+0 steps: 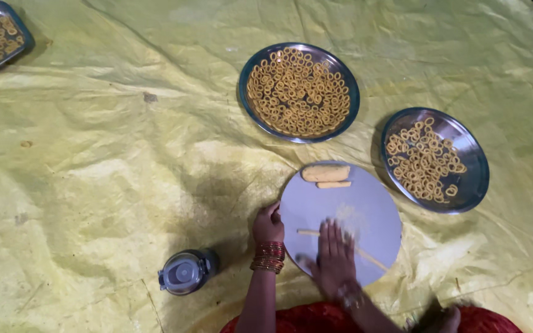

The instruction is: The person rolls a piece of dough into a thin rope on a round board, then joins the ends to form a ring and places it into a metal tray. This process is repeated multiple times.

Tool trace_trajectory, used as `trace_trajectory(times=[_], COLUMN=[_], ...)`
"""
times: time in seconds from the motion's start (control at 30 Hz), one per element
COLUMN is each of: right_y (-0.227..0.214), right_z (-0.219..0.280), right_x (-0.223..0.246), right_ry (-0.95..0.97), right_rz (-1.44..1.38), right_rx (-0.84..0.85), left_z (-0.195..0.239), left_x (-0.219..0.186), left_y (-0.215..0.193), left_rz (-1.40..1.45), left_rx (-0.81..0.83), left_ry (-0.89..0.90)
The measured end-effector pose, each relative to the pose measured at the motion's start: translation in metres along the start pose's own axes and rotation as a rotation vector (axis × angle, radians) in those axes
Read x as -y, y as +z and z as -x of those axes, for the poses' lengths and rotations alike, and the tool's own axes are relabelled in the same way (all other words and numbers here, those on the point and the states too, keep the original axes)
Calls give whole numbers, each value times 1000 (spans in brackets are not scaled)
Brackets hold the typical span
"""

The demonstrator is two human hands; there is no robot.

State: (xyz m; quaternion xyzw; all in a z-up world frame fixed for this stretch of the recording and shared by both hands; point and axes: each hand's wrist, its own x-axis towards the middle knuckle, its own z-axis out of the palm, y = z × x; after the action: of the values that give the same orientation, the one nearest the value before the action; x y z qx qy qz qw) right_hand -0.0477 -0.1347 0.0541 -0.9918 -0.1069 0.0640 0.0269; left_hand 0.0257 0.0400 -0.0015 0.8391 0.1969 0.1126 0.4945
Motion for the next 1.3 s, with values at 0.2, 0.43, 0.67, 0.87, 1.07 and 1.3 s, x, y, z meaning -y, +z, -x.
trace_trajectory(times=[0.2, 0.43, 0.67, 0.87, 1.07, 1.3], right_y=[-21, -34, -52, -57, -23, -24], right_z=[-73, 35, 15, -69, 15, -27], right_x=[4, 39, 56, 52, 70, 54], right_ry=[289, 73, -76, 179, 37, 15], right_rz=[-49, 81, 210, -37, 180, 63], right_rx=[103, 338, 505, 211, 361, 224], left_z=[-1, -7, -8, -4, -13, -11], left_x=[15, 10, -2, 3, 21, 21], left_y=[9, 9, 0, 4, 22, 25], left_rz=[131, 214, 192, 233, 328, 428], left_rx=[7, -9, 49, 28, 33, 22], left_ry=[-87, -170, -220, -191, -191, -182])
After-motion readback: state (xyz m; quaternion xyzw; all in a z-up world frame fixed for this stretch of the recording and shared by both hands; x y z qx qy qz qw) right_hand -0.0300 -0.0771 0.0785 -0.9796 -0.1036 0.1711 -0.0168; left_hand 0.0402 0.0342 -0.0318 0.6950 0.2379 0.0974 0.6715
